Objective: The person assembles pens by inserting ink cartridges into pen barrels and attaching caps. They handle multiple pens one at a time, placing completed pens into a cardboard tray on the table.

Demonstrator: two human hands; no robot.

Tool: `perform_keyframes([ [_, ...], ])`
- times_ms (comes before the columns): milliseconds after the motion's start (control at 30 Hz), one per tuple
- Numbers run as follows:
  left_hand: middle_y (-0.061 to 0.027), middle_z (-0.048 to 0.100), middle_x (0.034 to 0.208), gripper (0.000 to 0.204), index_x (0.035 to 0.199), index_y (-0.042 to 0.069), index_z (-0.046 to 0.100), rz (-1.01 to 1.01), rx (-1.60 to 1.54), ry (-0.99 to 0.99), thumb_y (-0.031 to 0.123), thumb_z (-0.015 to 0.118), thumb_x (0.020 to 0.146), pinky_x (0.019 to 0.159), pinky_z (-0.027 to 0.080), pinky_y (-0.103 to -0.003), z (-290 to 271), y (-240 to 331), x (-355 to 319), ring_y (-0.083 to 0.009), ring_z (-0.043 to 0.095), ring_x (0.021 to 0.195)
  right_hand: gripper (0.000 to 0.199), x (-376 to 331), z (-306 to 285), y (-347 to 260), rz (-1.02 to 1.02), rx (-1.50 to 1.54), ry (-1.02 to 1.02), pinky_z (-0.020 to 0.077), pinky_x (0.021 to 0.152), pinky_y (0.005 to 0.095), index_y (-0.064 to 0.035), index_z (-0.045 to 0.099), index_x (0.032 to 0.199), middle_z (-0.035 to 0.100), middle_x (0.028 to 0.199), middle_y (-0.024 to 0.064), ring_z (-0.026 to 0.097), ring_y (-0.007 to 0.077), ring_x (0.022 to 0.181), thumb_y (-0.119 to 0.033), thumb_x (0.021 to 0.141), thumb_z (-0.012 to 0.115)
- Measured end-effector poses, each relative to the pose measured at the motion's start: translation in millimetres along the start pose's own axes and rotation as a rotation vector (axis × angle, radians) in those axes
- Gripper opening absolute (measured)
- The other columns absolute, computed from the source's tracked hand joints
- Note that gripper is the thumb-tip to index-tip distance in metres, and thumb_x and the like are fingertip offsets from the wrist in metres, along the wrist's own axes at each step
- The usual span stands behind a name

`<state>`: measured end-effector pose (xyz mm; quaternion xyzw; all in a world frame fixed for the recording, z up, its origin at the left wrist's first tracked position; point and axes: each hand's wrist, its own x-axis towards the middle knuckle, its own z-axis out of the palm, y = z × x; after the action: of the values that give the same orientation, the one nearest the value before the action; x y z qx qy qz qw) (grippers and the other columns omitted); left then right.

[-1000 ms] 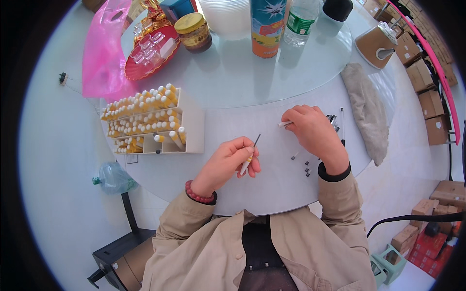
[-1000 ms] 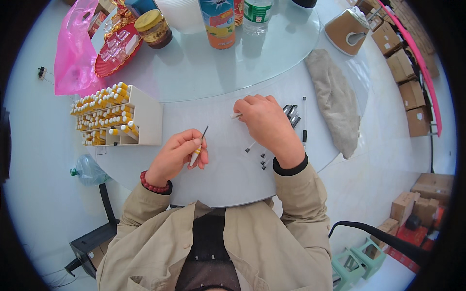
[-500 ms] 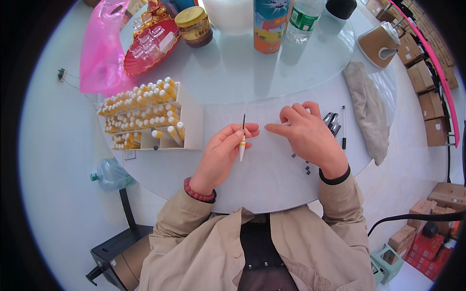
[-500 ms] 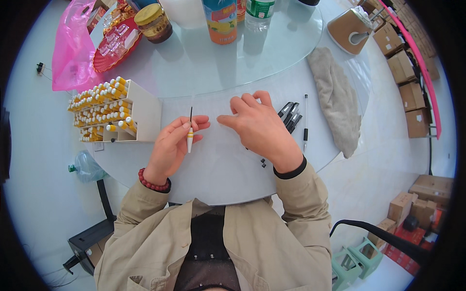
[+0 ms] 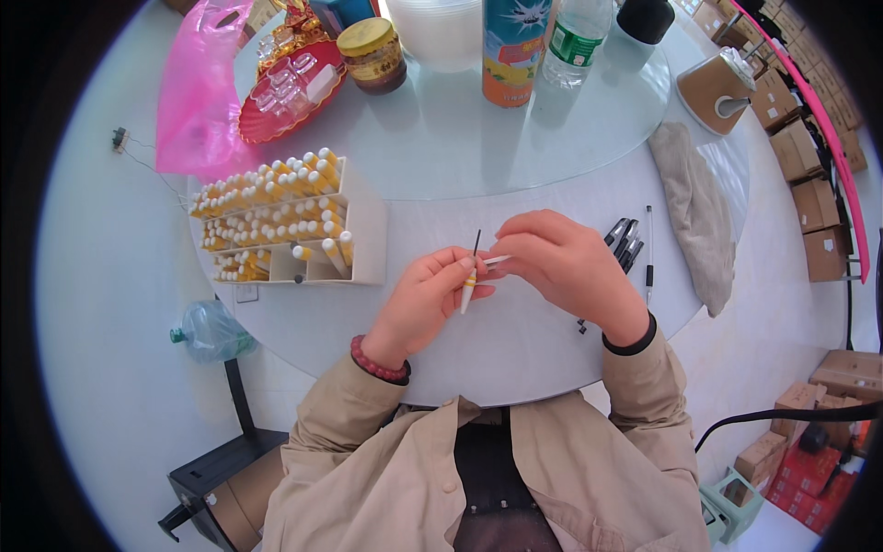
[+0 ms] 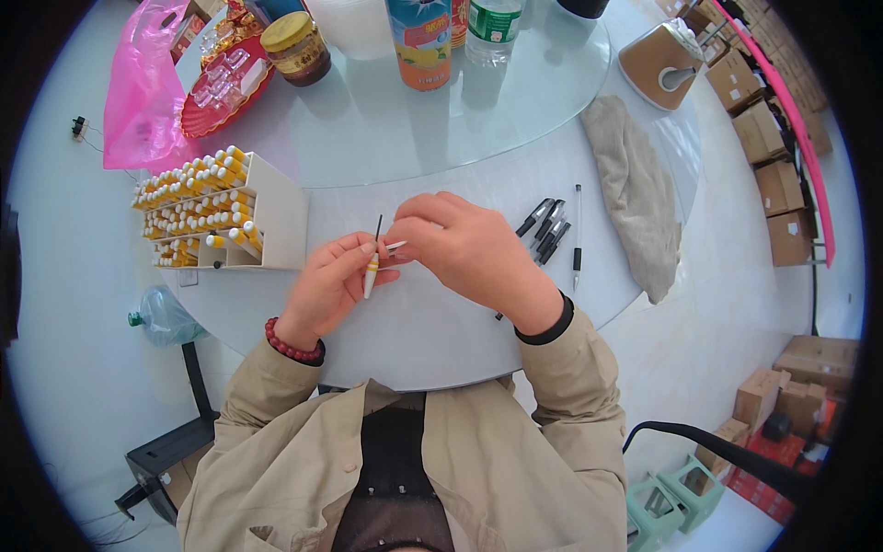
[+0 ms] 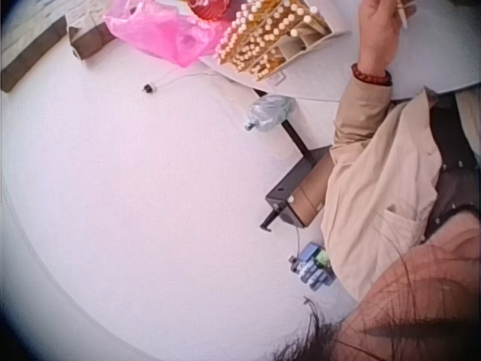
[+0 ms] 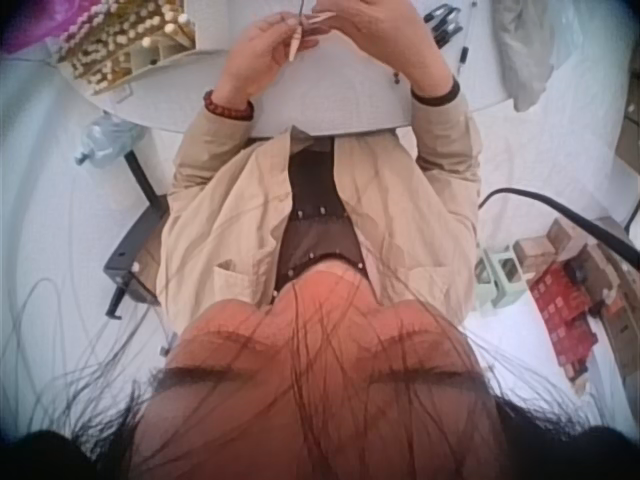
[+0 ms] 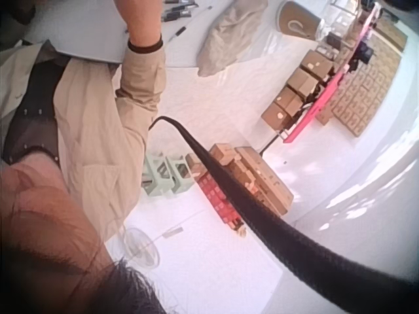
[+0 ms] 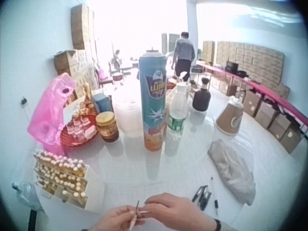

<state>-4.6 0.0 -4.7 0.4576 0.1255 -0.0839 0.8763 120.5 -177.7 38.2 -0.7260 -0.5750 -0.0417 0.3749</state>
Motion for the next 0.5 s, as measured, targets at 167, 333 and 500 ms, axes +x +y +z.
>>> perform_keyframes([
  [167, -0.0076, 0.062, 0.114, 0.020, 0.104, 0.003, 0.059, -0.003, -0.110, 0.012, 0.019, 0.047, 0.104, 0.095, 0.049, -0.034, 0, 1, -1, -0.0230, 0.062, 0.114, 0.031, -1, -3, -6, 0.339, 0.722, 0.157, 0.0566, 0.074, 0.0277, -0.0056, 0.059, 0.119, 0.067, 0.108, 0.0082, 0.067, 0.0161, 0.095, 0.001, 0.089, 0.066],
  [333, -0.0083, 0.061, 0.116, 0.020, 0.103, 0.003, 0.059, -0.023, -0.119, -0.040, 0.018, 0.046, 0.104, 0.099, 0.047, -0.035, 1, 2, -1, -0.0218, 0.058, 0.118, 0.035, 1, 7, -1, 0.429, 0.808, 0.058, 0.0562, 0.076, 0.0284, -0.0015, 0.051, 0.125, 0.069, 0.103, 0.0107, 0.069, 0.0162, 0.090, 0.000, 0.092, 0.063],
  [500, -0.0098, 0.057, 0.126, 0.019, 0.101, 0.003, 0.058, 0.085, -0.010, 0.027, 0.017, 0.045, 0.104, 0.099, 0.040, -0.033, 3, 3, -1, -0.0154, 0.050, 0.114, 0.029, 0, 6, 1, 0.322, 0.545, 0.050, 0.0550, 0.072, 0.0301, -0.0033, 0.053, 0.121, 0.070, 0.097, 0.0108, 0.070, 0.0200, 0.081, -0.003, 0.094, 0.062],
])
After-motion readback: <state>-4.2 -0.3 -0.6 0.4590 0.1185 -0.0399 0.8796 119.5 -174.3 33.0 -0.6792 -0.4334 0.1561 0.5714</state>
